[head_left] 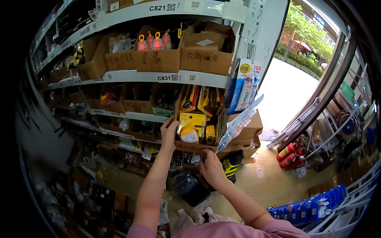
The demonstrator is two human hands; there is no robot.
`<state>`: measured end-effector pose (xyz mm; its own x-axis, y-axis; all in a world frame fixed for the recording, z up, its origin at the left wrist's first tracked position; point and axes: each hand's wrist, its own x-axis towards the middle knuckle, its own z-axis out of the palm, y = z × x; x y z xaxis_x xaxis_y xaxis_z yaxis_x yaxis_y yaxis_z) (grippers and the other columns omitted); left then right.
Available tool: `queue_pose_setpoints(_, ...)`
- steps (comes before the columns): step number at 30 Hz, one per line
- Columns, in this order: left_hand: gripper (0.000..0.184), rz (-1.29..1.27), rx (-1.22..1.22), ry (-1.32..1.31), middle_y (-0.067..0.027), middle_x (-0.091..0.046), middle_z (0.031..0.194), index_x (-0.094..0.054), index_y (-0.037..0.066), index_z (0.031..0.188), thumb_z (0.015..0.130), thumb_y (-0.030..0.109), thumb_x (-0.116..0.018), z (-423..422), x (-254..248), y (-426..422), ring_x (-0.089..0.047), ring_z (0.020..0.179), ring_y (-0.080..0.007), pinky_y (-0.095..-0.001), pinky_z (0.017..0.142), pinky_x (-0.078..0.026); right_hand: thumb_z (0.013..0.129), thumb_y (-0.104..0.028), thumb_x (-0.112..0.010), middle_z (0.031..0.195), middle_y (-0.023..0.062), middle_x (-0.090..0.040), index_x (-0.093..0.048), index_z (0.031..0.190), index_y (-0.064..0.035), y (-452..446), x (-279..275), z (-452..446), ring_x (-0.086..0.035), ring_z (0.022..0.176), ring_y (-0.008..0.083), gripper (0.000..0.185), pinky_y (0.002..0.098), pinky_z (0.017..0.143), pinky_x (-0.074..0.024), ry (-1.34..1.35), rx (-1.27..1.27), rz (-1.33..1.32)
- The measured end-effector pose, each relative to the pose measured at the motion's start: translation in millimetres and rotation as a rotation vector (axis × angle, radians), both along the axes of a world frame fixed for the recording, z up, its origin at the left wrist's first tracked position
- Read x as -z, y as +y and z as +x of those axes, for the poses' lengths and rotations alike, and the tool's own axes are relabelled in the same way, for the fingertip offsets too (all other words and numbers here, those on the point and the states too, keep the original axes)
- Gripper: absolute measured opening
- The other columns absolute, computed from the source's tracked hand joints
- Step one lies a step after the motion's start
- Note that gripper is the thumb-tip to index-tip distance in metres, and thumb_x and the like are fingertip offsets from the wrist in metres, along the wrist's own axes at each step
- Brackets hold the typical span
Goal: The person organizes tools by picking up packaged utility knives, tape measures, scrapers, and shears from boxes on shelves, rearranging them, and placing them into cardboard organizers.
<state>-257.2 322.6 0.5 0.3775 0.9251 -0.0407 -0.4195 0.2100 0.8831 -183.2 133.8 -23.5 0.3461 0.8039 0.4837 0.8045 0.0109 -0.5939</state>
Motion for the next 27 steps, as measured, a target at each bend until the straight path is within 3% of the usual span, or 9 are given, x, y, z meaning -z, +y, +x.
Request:
queue_pose_setpoints(3, 0.047, 0.058, -0.079, -0.011, -0.0089, -0.059, 0.104, -0.053, -0.003, 0.12, 0.082, 0.021, -0.066, 8, 0, 4, -0.056, 0.094, -0.0151, -0.0254, 0.082, -0.043, 0.078, 0.0, -0.06, 0.102, 0.0215, -0.052, -0.042, 0.113, 0.0024, 13, 4, 2, -0.052, 0.097, 0.0385, 0.039, 0.0416, 0.082, -0.0439, 0.019, 0.042, -0.002)
queue_pose_setpoints(5, 0.03, 0.121, -0.174, -0.036, -0.004, -0.056, 0.09, -0.057, 0.0, 0.102, 0.086, 0.024, -0.065, 7, 13, -1, -0.052, 0.079, -0.0095, -0.0229, 0.069, -0.041, 0.077, 0.001, -0.058, 0.101, 0.0229, -0.051, -0.041, 0.113, 0.0043, 22, 8, 5, -0.052, 0.095, 0.0401, 0.04, 0.0431, 0.082, -0.0433, -0.015, 0.064, 0.027)
queue_pose_setpoints(7, 0.02, 0.265, -0.388, -0.063, 0.0007, -0.049, 0.076, -0.052, 0.004, 0.082, 0.089, 0.021, -0.062, 3, 42, -2, -0.042, 0.068, -0.0057, -0.0209, 0.059, -0.034, 0.076, 0.002, -0.057, 0.099, 0.0243, -0.05, -0.041, 0.113, 0.0061, 34, 12, 6, -0.051, 0.092, 0.0418, 0.041, 0.0445, 0.082, -0.0427, -0.044, 0.088, 0.057)
queue_pose_setpoints(8, 0.032, 0.413, -0.369, 0.018, 0.0058, -0.036, 0.061, -0.038, 0.01, 0.067, 0.09, 0.019, -0.058, 2, 45, -8, -0.03, 0.054, -0.0021, -0.0232, 0.048, -0.021, 0.076, 0.003, -0.056, 0.099, 0.0257, -0.05, -0.04, 0.113, 0.0076, 40, 13, 6, -0.051, 0.092, 0.0422, 0.041, 0.0444, 0.083, -0.0424, -0.093, 0.136, 0.046)
queue_pose_setpoints(11, 0.021, 0.403, -0.122, -0.002, 0.0036, -0.044, 0.062, -0.051, 0.003, 0.075, 0.092, 0.014, -0.052, 3, 52, -23, -0.038, 0.056, -0.0041, -0.0214, 0.051, -0.03, 0.074, 0.004, -0.054, 0.098, 0.0288, -0.049, -0.039, 0.11, 0.0108, 62, 16, 10, -0.05, 0.093, 0.0429, 0.04, 0.0433, 0.083, -0.0415, -0.125, 0.207, 0.037)
queue_pose_setpoints(13, 0.011, 0.451, -0.05, 0.075, -0.0022, -0.057, 0.079, -0.056, 0.001, 0.091, 0.092, 0.011, -0.051, 13, 58, -19, -0.053, 0.076, -0.0101, -0.024, 0.07, -0.042, 0.073, 0.004, -0.054, 0.099, 0.0294, -0.048, -0.039, 0.108, 0.0109, 76, 20, 16, -0.049, 0.094, 0.0432, 0.039, 0.0432, 0.084, -0.041, -0.123, 0.277, 0.022)
queue_pose_setpoints(17, 0.023, 0.552, 0.019, 0.121, -0.0062, -0.054, 0.101, -0.049, 0.002, 0.109, 0.087, 0.0, -0.052, 33, 72, -4, -0.053, 0.092, -0.0143, -0.0265, 0.084, -0.043, 0.077, 0.004, -0.048, 0.102, 0.028, -0.048, -0.04, 0.107, 0.0083, 100, 23, 29, -0.048, 0.094, 0.0433, 0.031, 0.0445, 0.083, -0.0409, -0.189, 0.345, 0.1)
queue_pose_setpoints(21, 0.035, 0.588, 0.027, 0.231, -0.0096, -0.051, 0.112, -0.046, 0.003, 0.116, 0.082, -0.005, -0.051, 51, 77, 11, -0.05, 0.105, -0.0185, -0.0299, 0.091, -0.04, 0.084, 0.0, -0.044, 0.108, 0.0255, -0.049, -0.041, 0.11, 0.0057, 128, 17, 39, -0.048, 0.1, 0.0426, 0.027, 0.0456, 0.086, -0.0405, 0.071, 0.473, -0.036)
queue_pose_setpoints(27, 0.047, 0.579, 0.058, 0.245, -0.0134, -0.047, 0.125, -0.042, 0.003, 0.125, 0.08, -0.007, -0.049, 61, 87, 21, -0.044, 0.12, -0.0246, -0.0338, 0.098, -0.036, 0.07, 0.003, -0.06, 0.108, 0.0258, -0.048, -0.04, 0.109, 0.0059, 145, 22, 55, -0.049, 0.099, 0.0446, 0.044, 0.047, 0.084, -0.0422, -0.046, 0.469, 0.008)
